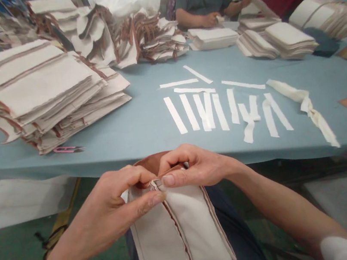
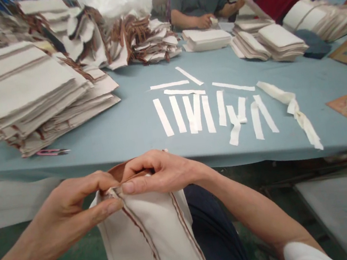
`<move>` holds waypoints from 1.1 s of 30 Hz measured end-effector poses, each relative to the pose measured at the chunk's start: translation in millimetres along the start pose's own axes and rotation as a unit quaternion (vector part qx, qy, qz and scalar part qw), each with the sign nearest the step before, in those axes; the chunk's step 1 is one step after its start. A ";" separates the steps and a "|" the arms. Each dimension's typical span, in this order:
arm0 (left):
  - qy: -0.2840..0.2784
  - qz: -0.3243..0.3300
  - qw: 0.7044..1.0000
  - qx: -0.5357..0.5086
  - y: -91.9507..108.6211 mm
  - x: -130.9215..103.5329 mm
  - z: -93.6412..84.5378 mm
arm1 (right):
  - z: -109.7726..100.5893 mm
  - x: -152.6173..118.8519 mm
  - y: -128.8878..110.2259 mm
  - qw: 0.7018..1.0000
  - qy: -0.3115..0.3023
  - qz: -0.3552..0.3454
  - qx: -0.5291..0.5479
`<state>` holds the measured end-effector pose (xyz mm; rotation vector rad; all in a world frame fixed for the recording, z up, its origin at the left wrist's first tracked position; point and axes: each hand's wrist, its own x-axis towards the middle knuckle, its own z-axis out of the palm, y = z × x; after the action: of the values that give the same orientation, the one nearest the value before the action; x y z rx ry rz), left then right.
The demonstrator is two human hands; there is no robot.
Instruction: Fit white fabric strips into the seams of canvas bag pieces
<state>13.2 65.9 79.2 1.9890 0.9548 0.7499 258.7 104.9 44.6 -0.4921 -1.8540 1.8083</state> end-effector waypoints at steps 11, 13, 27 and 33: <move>-0.047 -0.096 0.988 -0.108 -21.8 -0.9 9.2 | 0.7 -0.6 38.4 0.999 0.013 0.001 0.038; -0.045 -0.096 0.988 -0.112 -22.8 -1.2 8.3 | 0.9 -1.7 34.8 0.999 0.024 -0.018 0.026; -0.040 -0.095 0.985 -0.137 -18.3 2.3 8.1 | 7.9 -1.4 7.9 0.969 0.079 -0.106 -0.211; -0.009 -0.118 0.982 -0.149 -19.0 -5.0 12.0 | 12.1 -2.9 3.8 0.942 0.094 -0.095 -0.307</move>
<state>12.8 64.7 56.2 1.5897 0.9846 0.6938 253.6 93.5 40.6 -0.6479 -2.2206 0.9943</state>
